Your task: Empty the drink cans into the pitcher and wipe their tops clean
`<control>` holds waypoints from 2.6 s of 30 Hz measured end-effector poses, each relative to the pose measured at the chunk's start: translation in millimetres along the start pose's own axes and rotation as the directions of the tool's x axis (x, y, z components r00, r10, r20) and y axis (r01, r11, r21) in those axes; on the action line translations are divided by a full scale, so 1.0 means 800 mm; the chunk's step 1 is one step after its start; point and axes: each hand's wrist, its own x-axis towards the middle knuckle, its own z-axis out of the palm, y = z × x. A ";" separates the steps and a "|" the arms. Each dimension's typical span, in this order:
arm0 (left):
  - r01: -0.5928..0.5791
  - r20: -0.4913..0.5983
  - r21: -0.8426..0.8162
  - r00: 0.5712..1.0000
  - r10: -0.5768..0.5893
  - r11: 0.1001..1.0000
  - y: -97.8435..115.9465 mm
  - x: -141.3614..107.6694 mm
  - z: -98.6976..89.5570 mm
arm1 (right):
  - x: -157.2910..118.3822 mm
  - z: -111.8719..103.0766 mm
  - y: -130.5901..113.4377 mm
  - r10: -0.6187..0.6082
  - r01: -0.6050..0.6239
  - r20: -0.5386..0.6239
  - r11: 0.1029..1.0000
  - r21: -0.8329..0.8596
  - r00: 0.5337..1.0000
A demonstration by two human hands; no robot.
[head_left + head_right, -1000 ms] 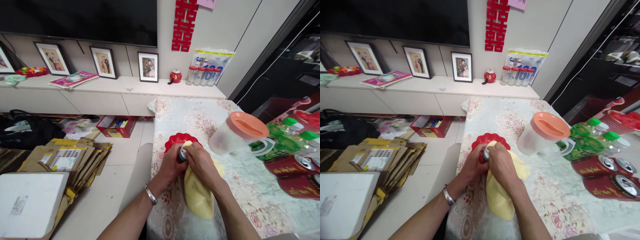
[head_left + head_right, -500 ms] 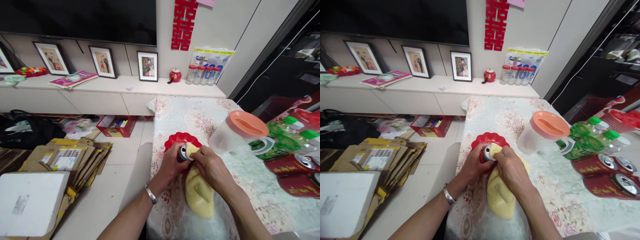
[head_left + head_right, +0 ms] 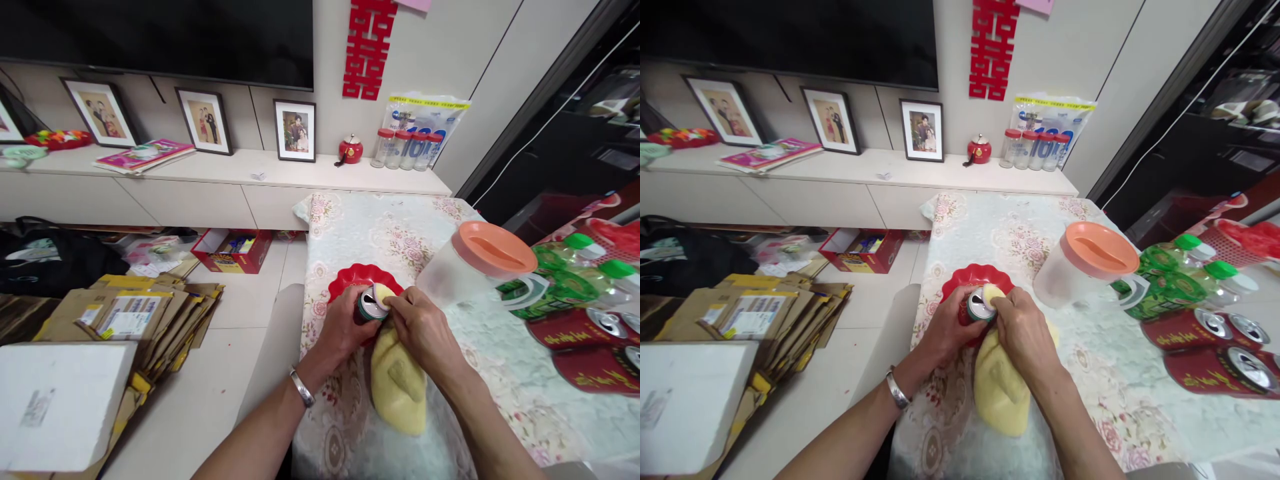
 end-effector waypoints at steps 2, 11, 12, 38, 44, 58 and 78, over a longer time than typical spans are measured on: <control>-0.015 0.008 -0.004 1.000 0.015 1.000 -0.002 0.000 0.000 | -0.001 0.010 0.003 0.040 -0.037 -0.093 0.999 0.035 0.995; -0.030 -0.016 0.025 0.999 0.031 0.999 -0.001 -0.002 -0.001 | -0.024 0.059 0.020 0.231 -0.190 -0.149 0.951 0.245 0.962; -0.031 -0.013 0.025 0.999 0.031 0.999 -0.001 -0.003 -0.001 | -0.028 0.062 0.019 0.233 -0.194 -0.140 0.950 0.246 0.962; -0.080 -0.019 0.043 0.997 0.081 0.996 -0.009 -0.001 0.002 | -0.022 0.071 0.004 0.320 -0.271 -0.153 0.923 0.274 0.935; -0.043 0.042 0.021 0.998 0.042 0.999 0.002 -0.002 -0.006 | -0.018 0.073 0.001 0.369 -0.365 -0.012 0.923 0.122 0.929; -0.006 0.048 -0.049 0.999 0.008 0.999 0.004 0.001 -0.011 | -0.035 0.069 0.000 0.350 -0.291 -0.164 0.909 0.300 0.922; -0.069 0.005 0.005 0.998 0.069 0.998 -0.006 0.004 -0.006 | -0.035 0.061 -0.024 0.247 -0.123 -0.410 0.944 0.305 0.878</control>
